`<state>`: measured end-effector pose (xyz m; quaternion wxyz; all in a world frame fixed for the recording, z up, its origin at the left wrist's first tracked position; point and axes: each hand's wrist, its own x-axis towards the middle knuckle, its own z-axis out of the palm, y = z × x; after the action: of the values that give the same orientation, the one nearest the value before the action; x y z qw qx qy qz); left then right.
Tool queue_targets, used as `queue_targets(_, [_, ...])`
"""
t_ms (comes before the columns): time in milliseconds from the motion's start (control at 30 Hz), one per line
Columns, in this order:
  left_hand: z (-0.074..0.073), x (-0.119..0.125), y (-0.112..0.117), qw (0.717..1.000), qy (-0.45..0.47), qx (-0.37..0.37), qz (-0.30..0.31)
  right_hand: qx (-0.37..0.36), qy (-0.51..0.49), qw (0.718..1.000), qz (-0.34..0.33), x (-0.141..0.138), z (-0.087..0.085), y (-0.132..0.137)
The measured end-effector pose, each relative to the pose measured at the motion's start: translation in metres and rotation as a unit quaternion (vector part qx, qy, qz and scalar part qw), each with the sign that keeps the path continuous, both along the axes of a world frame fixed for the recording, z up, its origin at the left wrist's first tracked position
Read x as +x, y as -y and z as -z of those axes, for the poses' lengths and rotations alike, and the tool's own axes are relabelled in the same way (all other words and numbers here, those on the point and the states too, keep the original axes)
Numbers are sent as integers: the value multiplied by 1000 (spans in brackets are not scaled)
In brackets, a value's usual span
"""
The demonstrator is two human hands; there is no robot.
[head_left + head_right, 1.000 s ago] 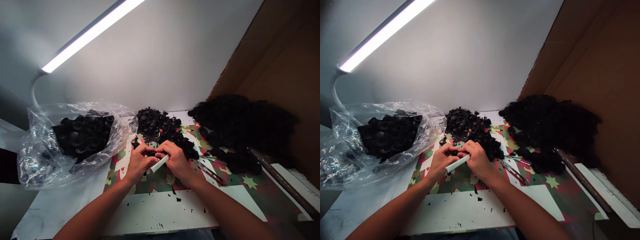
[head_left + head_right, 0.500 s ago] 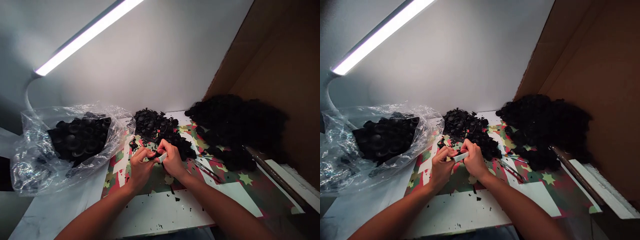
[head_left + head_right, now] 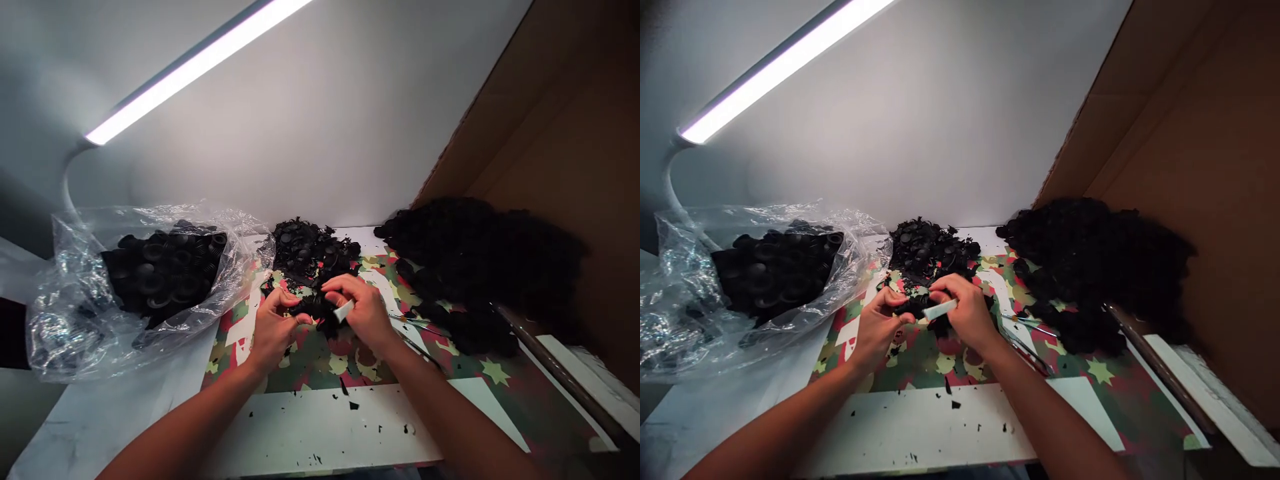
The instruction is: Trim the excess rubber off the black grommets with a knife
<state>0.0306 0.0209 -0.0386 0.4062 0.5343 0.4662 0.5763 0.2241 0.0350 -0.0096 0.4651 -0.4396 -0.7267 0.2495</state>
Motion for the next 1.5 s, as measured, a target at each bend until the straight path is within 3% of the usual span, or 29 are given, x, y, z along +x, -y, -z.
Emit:
queue_targets(100, [3,-1,0,1000,-7,11,13,-10,-4,998,-61,-13,-1,11])
queue_targets(333, [0,-2,0,992,-113,54,16,40,72,994,-67,-17,5,15])
queue_targets(533, [-6,3,7,985,-148,89,9,41,107,993,10,-23,6,15])
queue_targets(767, [-7,11,14,996,-36,76,2,-14,83,995,46,-22,5,5])
queue_targets(933, [-10,1,12,995,55,83,-2,-28,70,982,172,15,8,-17])
queue_targets(1067, [-10,-3,5,993,109,23,26,-39,125,984,122,30,14,-29])
queue_targets(1200, [-6,-2,1,987,157,-12,27,-56,143,972,179,35,21,-34])
queue_targets(1400, [-8,-12,-11,962,268,-42,-41,-76,113,947,292,59,9,-36])
queue_targets(1500, [-15,-22,-19,958,274,-31,-76,-69,113,939,318,72,-2,-35])
